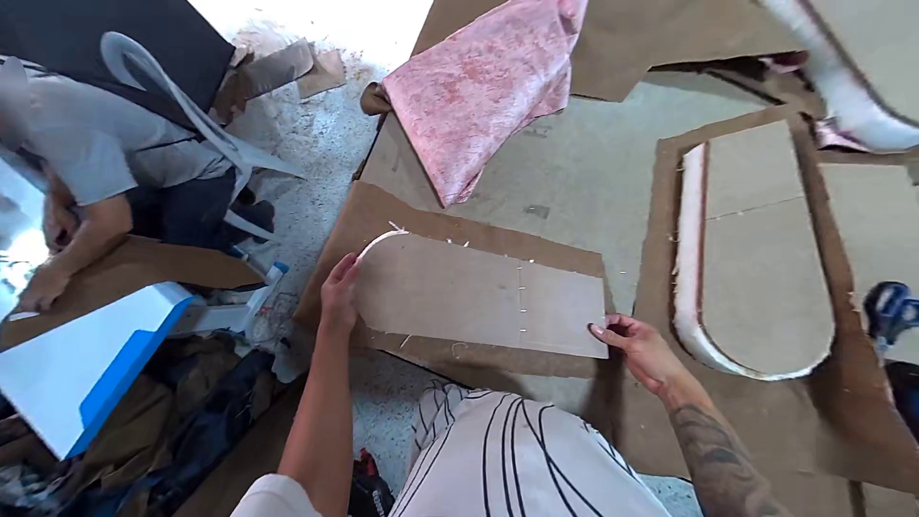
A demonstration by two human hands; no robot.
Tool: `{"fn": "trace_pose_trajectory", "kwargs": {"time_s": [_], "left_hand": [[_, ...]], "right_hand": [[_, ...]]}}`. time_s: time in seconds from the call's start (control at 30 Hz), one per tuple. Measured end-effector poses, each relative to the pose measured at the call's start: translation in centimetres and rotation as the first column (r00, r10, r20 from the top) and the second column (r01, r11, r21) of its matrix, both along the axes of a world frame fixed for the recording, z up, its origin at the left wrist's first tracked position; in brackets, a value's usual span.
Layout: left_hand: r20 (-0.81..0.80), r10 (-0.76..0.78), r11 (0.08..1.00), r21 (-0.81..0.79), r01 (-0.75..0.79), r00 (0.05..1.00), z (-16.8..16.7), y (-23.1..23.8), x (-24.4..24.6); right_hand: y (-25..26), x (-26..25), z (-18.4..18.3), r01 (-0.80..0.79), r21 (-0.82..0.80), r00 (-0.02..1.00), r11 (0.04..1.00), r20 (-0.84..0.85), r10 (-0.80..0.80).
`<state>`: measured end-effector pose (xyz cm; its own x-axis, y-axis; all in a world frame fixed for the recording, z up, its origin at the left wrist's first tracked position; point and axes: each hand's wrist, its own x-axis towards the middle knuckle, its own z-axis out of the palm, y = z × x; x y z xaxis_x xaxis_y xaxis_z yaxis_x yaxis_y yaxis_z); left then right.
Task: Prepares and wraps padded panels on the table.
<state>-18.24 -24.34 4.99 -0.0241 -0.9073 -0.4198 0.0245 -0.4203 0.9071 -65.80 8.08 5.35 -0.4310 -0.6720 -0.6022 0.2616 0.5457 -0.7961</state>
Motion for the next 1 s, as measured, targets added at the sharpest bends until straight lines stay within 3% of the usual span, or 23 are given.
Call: {"fn": "trace_pose_trajectory", "kwargs": {"time_s": [0.3,0.47,0.7,0.77,0.83,0.9,0.93,1.0], "left_hand": [[-0.071,-0.002,0.996,0.088,0.009,0.997,1.7,-1.1,-1.0],[0.049,0.046,0.995,0.081,-0.050,0.998,0.9,-0.9,-1.3],[0.072,0.017,0.994,0.105,-0.025,0.997,1.1,-1.1,-1.7],[0.198,0.023,0.997,0.064,-0.036,0.980,1.3,-1.1,-2.0],[0.553,0.050,0.997,-0.069,-0.014,0.832,2.9,-0.1,-3.6],[0.814,0.029,0.957,-0.189,0.218,0.580,5.8,1.9,-7.1],[0.857,-0.032,0.903,-0.196,0.382,0.514,7.0,3.8,-10.1],[0.886,-0.257,0.699,-0.106,0.707,0.387,7.2,8.7,-17.8]], "right_hand": [[0.0,-0.6,-0.4,0.004,-0.003,1.000,1.000,0.025,-0.004],[-0.1,-0.5,-0.5,0.016,0.007,1.000,1.000,0.010,-0.016],[-0.2,-0.1,0.7,0.053,0.043,0.998,0.998,0.030,-0.054],[-0.4,0.1,0.9,0.071,0.059,0.997,0.996,0.032,-0.073],[-0.5,0.2,1.0,0.099,0.061,0.994,0.993,0.039,-0.102],[-0.2,0.1,1.1,0.130,0.050,0.991,0.990,0.002,-0.131],[0.3,0.0,1.4,0.137,0.066,0.988,0.988,-0.079,-0.132],[2.0,-0.1,2.0,0.080,0.237,0.894,0.968,-0.447,0.035]]}}
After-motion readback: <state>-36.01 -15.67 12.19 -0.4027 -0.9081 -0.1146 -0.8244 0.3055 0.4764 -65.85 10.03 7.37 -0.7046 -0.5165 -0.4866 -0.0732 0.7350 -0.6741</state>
